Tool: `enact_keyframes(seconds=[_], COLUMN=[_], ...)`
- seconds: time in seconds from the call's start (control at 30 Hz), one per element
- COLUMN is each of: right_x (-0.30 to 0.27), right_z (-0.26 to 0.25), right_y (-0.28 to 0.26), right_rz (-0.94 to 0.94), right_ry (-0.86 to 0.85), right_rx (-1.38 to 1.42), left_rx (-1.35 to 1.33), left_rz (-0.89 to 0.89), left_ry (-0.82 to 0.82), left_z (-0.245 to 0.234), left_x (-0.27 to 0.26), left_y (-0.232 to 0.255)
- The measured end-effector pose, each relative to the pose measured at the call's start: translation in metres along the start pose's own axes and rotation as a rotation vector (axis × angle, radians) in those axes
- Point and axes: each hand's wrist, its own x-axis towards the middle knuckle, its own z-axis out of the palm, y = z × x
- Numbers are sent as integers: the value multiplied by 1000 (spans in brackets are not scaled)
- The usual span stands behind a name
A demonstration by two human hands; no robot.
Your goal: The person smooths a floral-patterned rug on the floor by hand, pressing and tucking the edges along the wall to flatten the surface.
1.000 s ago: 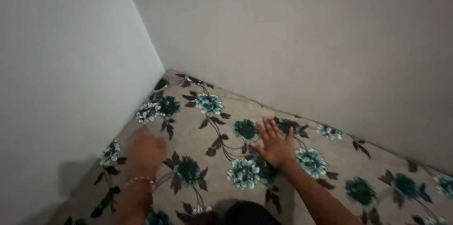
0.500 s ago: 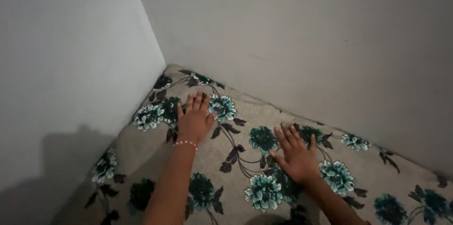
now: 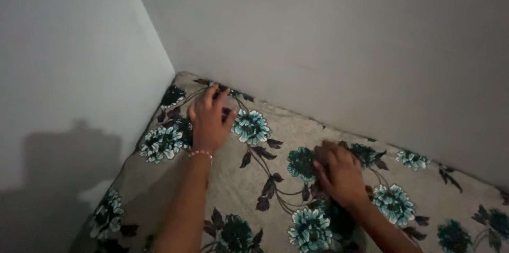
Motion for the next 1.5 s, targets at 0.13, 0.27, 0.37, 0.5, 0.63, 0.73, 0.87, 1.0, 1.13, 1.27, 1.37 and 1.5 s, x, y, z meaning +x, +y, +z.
enact_keyframes(seconds=[0.13,0.27,0.37,0.5,0.63,0.73,0.87,1.0,1.13,1.27,1.37,1.5], right_x=[41,89,111,118,123,124,123,117,104,93,95,101], right_z=[6,10,16,31,49,58,63,60,45,30,34,43], right_y=[-28,-56,-62,-54,-42,-39,-44,-49,-55,-67,-72,-63], right_rz=[82,167,229,187,170,196,207,103,35,-34,-27,39], right_ry=[160,120,36,113,208,230,276,368,408,434,429,273], right_rx=[151,120,82,40,44,-20,-83,45,34,-77,-31,-94], left_rx=[-202,-140,-84,-230,-282,-240,-111,-107,-417,-396,-183,88], left_rz=[-111,-47,32,63,-25,23,20,6,-144,-59,3,230], left_ry=[53,154,159,248,191,196,176,164,65,147,224,273], left_z=[-1,10,18,16,10,8,5,6,-3,0,9,17], left_x=[25,35,35,33,35,36,40,40,40,40,38,45], left_y=[-11,-17,-16,-14,-11,-6,-4,-2,-4,-5,-5,-8])
